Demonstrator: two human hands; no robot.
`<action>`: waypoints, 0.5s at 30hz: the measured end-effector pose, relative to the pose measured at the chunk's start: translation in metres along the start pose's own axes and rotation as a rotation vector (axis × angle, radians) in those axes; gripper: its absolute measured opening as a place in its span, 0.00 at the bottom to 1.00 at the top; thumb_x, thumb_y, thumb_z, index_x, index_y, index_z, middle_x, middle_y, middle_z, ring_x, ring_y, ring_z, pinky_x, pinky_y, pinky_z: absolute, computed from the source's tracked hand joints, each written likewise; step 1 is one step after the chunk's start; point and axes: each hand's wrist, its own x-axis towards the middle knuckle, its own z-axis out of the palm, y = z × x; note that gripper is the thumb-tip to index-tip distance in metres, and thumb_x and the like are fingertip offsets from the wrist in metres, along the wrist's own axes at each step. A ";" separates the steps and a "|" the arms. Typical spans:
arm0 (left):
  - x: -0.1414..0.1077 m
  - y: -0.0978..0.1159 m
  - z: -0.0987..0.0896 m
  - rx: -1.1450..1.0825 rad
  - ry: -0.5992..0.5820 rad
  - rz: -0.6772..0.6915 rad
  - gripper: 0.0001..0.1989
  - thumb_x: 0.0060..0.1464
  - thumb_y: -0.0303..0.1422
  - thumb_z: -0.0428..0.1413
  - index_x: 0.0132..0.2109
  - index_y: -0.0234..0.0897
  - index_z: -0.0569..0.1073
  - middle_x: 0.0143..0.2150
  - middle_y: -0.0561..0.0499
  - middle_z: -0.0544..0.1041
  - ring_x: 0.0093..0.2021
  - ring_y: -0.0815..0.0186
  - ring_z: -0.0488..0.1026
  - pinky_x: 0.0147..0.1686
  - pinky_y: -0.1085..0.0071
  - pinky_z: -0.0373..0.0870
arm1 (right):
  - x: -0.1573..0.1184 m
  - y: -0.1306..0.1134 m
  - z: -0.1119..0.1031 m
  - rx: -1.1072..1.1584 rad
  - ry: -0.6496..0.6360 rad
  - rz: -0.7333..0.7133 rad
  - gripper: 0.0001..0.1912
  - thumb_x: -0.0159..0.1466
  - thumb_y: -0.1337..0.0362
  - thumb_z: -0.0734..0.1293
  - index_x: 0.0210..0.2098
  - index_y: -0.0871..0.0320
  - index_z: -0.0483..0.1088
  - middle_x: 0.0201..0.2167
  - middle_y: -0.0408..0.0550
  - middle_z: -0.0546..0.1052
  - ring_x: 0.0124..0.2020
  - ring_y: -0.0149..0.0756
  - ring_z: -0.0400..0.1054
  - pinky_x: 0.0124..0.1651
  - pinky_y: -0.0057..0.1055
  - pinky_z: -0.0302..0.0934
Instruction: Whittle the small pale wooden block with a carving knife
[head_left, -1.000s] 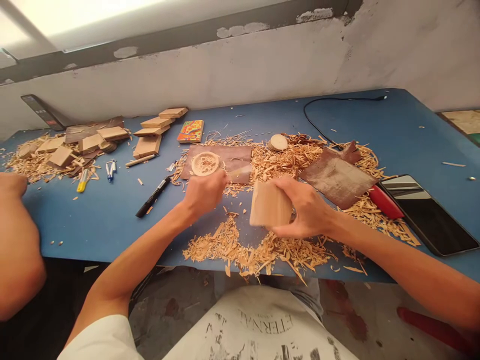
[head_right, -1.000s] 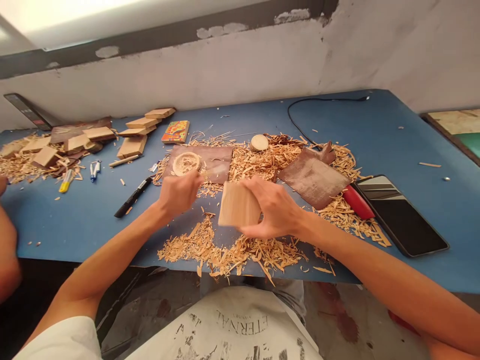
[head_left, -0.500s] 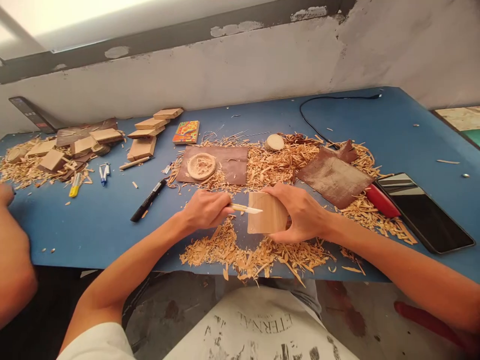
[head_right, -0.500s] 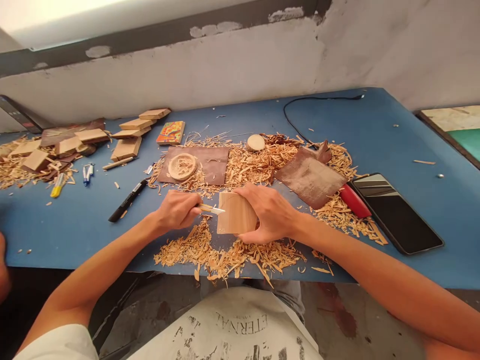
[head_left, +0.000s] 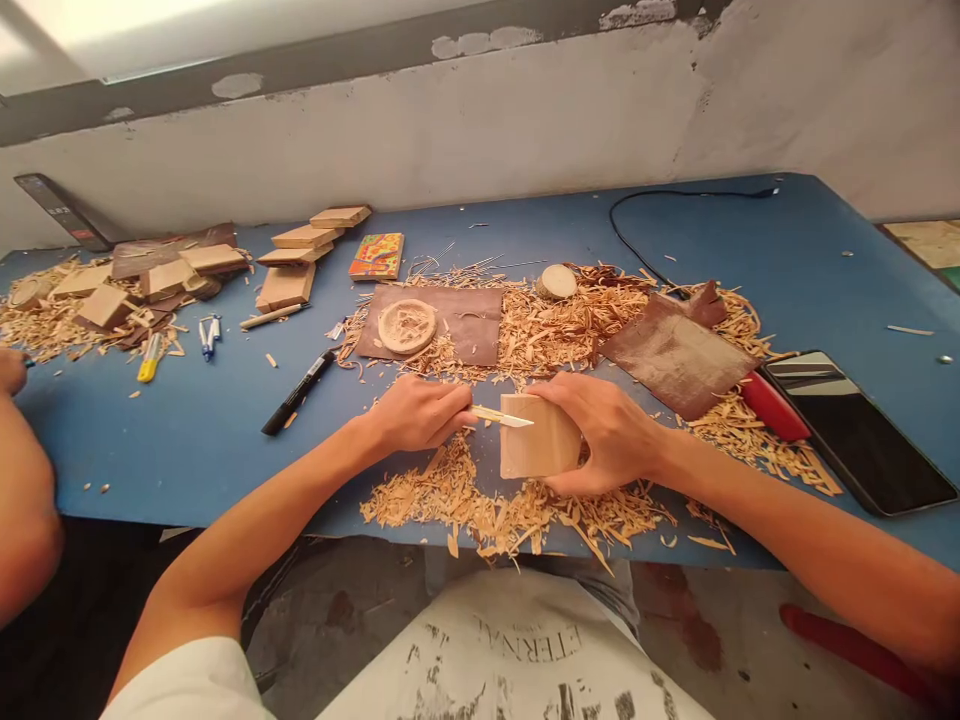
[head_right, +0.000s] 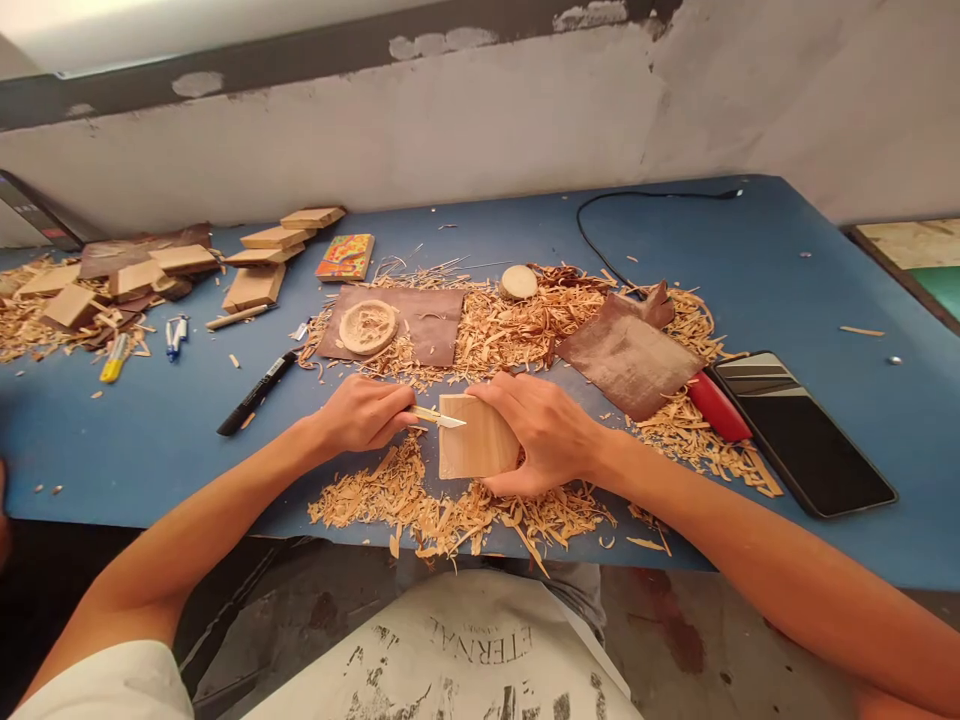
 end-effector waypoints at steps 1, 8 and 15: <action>0.000 0.001 0.000 0.015 0.004 -0.003 0.22 0.76 0.41 0.39 0.34 0.38 0.65 0.22 0.55 0.71 0.19 0.71 0.64 0.20 0.70 0.51 | 0.000 0.001 0.000 -0.010 0.001 0.000 0.45 0.52 0.50 0.74 0.63 0.60 0.57 0.45 0.55 0.75 0.42 0.47 0.72 0.42 0.44 0.70; -0.002 -0.012 0.002 0.181 0.033 -0.131 0.23 0.75 0.44 0.41 0.33 0.38 0.68 0.22 0.53 0.72 0.19 0.69 0.64 0.22 0.69 0.48 | 0.002 -0.002 -0.001 -0.009 0.025 0.043 0.44 0.52 0.51 0.74 0.62 0.61 0.57 0.47 0.58 0.75 0.43 0.48 0.73 0.42 0.44 0.71; -0.021 -0.065 -0.016 0.262 0.195 -0.556 0.23 0.74 0.41 0.41 0.34 0.36 0.71 0.19 0.53 0.68 0.17 0.68 0.59 0.24 0.68 0.45 | 0.002 -0.023 -0.001 0.043 -0.039 -0.056 0.42 0.53 0.50 0.72 0.61 0.60 0.57 0.43 0.55 0.77 0.40 0.46 0.73 0.41 0.43 0.70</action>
